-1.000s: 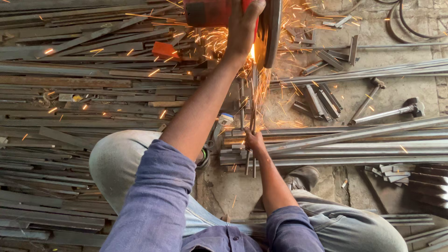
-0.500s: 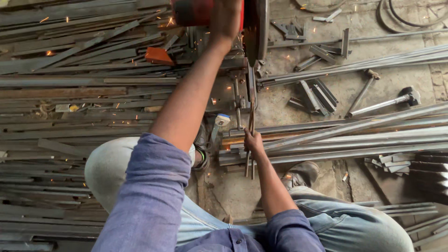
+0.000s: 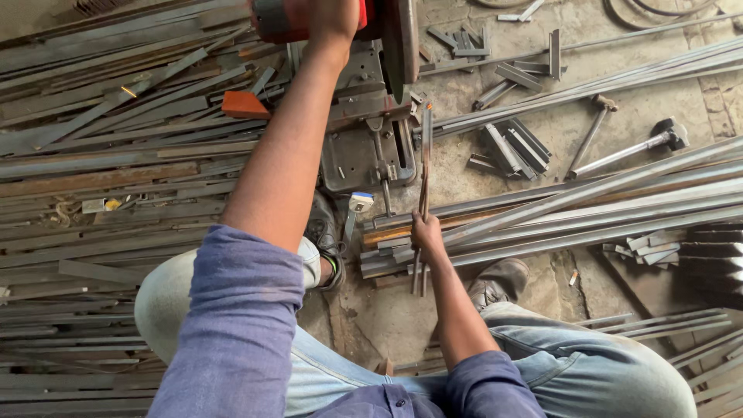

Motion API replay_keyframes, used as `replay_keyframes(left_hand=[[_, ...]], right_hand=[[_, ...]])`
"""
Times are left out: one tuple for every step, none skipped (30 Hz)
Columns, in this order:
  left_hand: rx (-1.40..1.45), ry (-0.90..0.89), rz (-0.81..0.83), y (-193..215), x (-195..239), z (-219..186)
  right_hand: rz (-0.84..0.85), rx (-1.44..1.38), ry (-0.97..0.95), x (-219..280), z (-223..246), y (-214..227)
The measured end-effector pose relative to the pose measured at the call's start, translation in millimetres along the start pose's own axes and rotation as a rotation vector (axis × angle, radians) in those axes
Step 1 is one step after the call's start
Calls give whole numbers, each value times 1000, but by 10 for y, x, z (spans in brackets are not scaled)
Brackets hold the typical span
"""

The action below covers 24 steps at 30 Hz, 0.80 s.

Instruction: The person uses a chop saw to cut metal rods by holding them against the tool fence and lowering the saw blade.

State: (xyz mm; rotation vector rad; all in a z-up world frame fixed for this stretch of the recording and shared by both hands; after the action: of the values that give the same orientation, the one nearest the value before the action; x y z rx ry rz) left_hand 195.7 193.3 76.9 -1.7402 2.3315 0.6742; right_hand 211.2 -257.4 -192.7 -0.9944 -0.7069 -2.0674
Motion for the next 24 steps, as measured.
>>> replay_keyframes(left_hand=[[-4,0,-5,2,-26,-1],[-9,-3,-9,1,-55,-4],[-13,1,-9,8,-58,8],[-17,6,-7,9,-58,22],[-19,11,-8,11,-53,34],[-24,18,-10,20,-49,47],[-26,20,-6,25,-27,56],[-28,24,-4,19,-9,60],[-30,25,-1,16,-21,52],[-30,21,2,-5,-39,34],[-29,23,2,9,-35,32],[-34,25,2,25,-39,30],[-31,20,-3,36,-58,19],[-31,20,-7,41,-71,15],[-31,24,-5,28,-54,23],[-32,23,-3,22,-46,31],[-36,26,-5,31,-41,45],[-41,27,-10,35,-46,54],[-44,28,-12,38,-47,61],[-49,28,-16,50,-56,66],[-52,28,-21,46,-66,61],[-56,26,-24,45,-65,55],[-62,31,-30,64,-25,60],[-69,35,-34,71,11,59]], right_hand=[[-39,-54,69,35,60,-4],[-78,-107,138,74,122,-11],[-115,-161,202,123,162,-6],[-129,-93,188,132,178,-21],[-141,-24,175,123,215,-13],[-153,46,161,112,250,6],[-114,108,134,86,271,6],[-75,169,106,57,292,21],[-37,227,82,30,314,29],[-25,194,67,22,317,45],[-9,165,53,25,297,25],[8,137,38,31,265,0],[27,104,34,24,252,-19],[47,71,30,13,234,-47],[64,35,18,17,175,-75],[-5,33,68,20,165,-49],[-70,31,119,18,177,-28],[-136,30,171,19,201,3],[-244,67,314,60,299,57],[-350,106,457,126,398,116],[-459,145,602,220,492,197],[-191,41,371,58,419,161],[80,-58,137,-22,322,98],[350,-157,-97,20,195,-1]])
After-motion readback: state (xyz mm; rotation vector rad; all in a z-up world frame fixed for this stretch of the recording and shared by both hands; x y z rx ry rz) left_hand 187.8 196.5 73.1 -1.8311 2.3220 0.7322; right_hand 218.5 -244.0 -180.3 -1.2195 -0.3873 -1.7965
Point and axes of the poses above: each hand's wrist, its own x-axis away from the middle knuckle, its own y-axis out of the back of the hand, z = x × y, the point moved 7 cm from there along -x, towards the middle knuckle, and after that the axes turned 11 degrees about -y, right-handed, at the moved point
